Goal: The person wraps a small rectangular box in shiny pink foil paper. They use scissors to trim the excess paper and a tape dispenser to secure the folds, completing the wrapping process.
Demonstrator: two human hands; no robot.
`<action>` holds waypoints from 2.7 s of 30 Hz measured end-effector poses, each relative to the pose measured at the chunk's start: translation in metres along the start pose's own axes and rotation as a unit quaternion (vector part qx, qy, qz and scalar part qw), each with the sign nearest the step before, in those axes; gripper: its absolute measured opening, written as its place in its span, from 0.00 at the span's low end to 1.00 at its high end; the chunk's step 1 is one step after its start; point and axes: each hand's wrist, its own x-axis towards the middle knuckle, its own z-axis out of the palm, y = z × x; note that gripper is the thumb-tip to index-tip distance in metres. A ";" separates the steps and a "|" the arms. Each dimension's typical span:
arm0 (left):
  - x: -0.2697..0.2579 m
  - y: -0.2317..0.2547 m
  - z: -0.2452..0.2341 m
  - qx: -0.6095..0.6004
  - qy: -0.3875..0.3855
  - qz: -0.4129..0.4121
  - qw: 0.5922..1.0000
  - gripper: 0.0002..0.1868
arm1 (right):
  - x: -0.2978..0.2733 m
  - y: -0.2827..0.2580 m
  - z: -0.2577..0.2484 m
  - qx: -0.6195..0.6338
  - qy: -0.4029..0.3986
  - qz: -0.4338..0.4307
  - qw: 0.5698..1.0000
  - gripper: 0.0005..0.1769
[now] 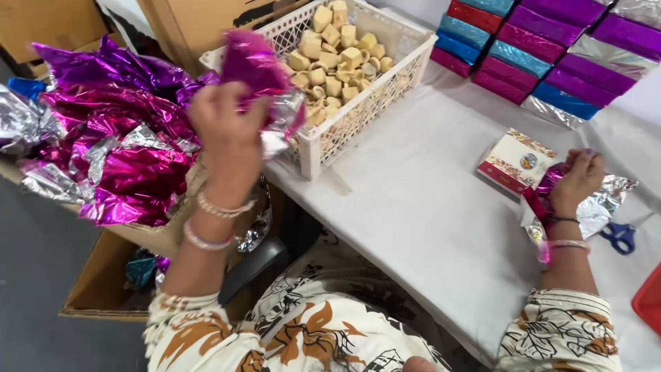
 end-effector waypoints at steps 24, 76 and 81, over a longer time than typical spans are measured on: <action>-0.055 -0.238 0.166 0.137 -0.713 -0.077 0.683 0.37 | -0.007 0.003 0.017 -0.022 0.057 -0.065 0.996 0.17; -0.034 0.305 0.173 -0.432 -0.208 0.578 0.661 0.06 | 0.031 -0.115 -0.156 -0.423 -0.182 0.274 0.844 0.21; -0.020 0.258 0.202 -0.468 -0.348 0.494 0.645 0.08 | 0.028 -0.082 -0.117 -0.438 -0.283 0.271 0.809 0.27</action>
